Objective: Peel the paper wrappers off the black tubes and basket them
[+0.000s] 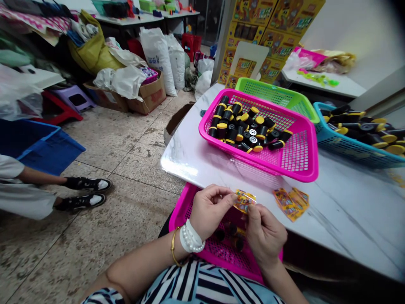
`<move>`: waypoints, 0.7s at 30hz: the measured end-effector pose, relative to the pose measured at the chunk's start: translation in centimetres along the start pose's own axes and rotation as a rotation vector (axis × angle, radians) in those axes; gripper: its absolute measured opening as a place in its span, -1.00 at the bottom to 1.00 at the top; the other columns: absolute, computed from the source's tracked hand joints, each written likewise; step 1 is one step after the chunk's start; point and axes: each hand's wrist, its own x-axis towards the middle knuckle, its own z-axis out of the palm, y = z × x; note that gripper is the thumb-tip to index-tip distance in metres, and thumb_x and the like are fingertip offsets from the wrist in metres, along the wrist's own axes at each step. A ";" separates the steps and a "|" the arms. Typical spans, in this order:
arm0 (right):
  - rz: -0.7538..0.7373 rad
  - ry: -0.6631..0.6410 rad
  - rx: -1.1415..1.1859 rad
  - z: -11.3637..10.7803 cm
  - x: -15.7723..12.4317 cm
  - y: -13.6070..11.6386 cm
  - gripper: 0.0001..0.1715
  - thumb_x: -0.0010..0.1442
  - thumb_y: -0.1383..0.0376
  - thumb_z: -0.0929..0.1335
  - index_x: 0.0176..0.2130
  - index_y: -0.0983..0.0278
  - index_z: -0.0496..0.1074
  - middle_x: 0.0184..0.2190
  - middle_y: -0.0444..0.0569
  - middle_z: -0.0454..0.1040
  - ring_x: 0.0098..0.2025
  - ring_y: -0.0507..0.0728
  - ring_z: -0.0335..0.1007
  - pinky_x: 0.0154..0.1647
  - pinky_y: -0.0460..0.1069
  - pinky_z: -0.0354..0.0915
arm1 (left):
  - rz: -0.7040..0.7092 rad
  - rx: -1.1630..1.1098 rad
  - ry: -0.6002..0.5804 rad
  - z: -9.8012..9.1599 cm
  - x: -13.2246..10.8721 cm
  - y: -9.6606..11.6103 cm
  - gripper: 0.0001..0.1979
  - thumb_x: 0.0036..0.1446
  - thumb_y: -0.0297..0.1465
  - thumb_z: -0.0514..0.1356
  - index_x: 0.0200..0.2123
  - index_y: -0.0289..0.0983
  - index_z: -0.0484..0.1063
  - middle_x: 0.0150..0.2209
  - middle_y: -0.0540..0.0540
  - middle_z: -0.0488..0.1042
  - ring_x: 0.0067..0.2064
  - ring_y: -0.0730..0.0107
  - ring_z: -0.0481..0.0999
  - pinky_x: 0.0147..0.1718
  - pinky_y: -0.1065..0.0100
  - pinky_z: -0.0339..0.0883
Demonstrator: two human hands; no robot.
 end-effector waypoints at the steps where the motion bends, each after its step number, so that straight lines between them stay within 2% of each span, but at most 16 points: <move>1: -0.002 0.005 -0.001 0.0 0.0 0.1 -0.65 0.36 0.36 0.34 -0.49 0.26 0.38 -0.60 -0.23 0.30 -0.58 -0.04 0.20 -0.50 -0.13 0.17 | -0.044 -0.038 -0.006 0.0 0.1 -0.2 -0.78 0.11 -0.27 0.36 -0.33 -0.34 0.59 -0.41 -0.10 0.54 -0.38 0.39 0.48 -0.34 0.37 0.39; 4: -0.005 0.002 0.005 0.1 0.0 0.3 -0.66 0.36 0.37 0.34 -0.48 0.25 0.36 -0.60 -0.24 0.28 -0.57 -0.04 0.19 -0.50 -0.13 0.17 | -0.082 -0.094 -0.017 -0.1 0.2 -0.3 -0.78 0.07 -0.28 0.40 -0.34 -0.33 0.58 -0.44 -0.07 0.52 -0.43 0.44 0.44 -0.39 0.40 0.36; 7: -0.034 -0.032 0.011 0.3 0.0 0.3 -0.66 0.35 0.37 0.34 -0.48 0.25 0.35 -0.60 -0.24 0.25 -0.58 -0.04 0.17 -0.51 -0.12 0.16 | 0.013 -0.064 -0.018 -0.1 0.0 0.2 -0.82 0.04 -0.32 0.41 -0.42 -0.33 0.57 -0.41 -0.07 0.50 -0.39 0.42 0.45 -0.35 0.38 0.38; 9: -0.063 -0.043 0.001 0.5 0.1 0.3 -0.67 0.34 0.38 0.34 -0.48 0.25 0.35 -0.60 -0.24 0.26 -0.58 -0.04 0.17 -0.51 -0.13 0.16 | 0.023 -0.052 -0.025 -0.1 -0.1 0.3 -0.82 0.02 -0.34 0.42 -0.45 -0.33 0.55 -0.42 -0.06 0.49 -0.39 0.42 0.45 -0.35 0.38 0.38; 13: -0.147 -0.073 -0.007 0.7 0.4 0.2 -0.72 0.32 0.42 0.35 -0.45 0.25 0.38 -0.57 -0.22 0.30 -0.56 -0.04 0.23 -0.49 -0.13 0.21 | -0.116 -0.082 -0.060 -0.6 0.1 0.1 -0.80 -0.03 -0.32 0.43 -0.43 -0.33 0.55 -0.47 -0.05 0.51 -0.44 0.44 0.45 -0.40 0.40 0.36; 15: -0.186 -0.095 -0.017 0.8 0.6 0.2 -0.72 0.32 0.43 0.35 -0.45 0.25 0.38 -0.58 -0.22 0.30 -0.56 -0.04 0.25 -0.49 -0.14 0.22 | -0.128 -0.057 -0.073 -1.0 0.3 0.0 -0.79 -0.06 -0.32 0.44 -0.44 -0.34 0.57 -0.47 -0.06 0.51 -0.44 0.42 0.46 -0.40 0.39 0.36; 18: -0.212 -0.098 -0.052 1.2 1.1 0.0 -0.72 0.33 0.42 0.35 -0.44 0.26 0.40 -0.58 -0.21 0.32 -0.57 -0.04 0.27 -0.50 -0.14 0.23 | -0.028 0.066 -0.048 -1.4 0.4 0.1 -0.85 -0.05 -0.34 0.43 -0.46 -0.33 0.62 -0.47 -0.07 0.49 -0.41 0.40 0.46 -0.39 0.39 0.35; 21: -0.242 -0.099 -0.059 1.8 1.5 -0.2 -0.70 0.34 0.40 0.33 -0.45 0.26 0.42 -0.59 -0.20 0.34 -0.58 -0.04 0.29 -0.50 -0.14 0.24 | 0.102 0.127 0.001 -1.4 0.5 0.4 -0.87 0.05 -0.37 0.36 -0.49 -0.28 0.64 -0.44 -0.09 0.48 -0.35 0.35 0.49 -0.35 0.39 0.38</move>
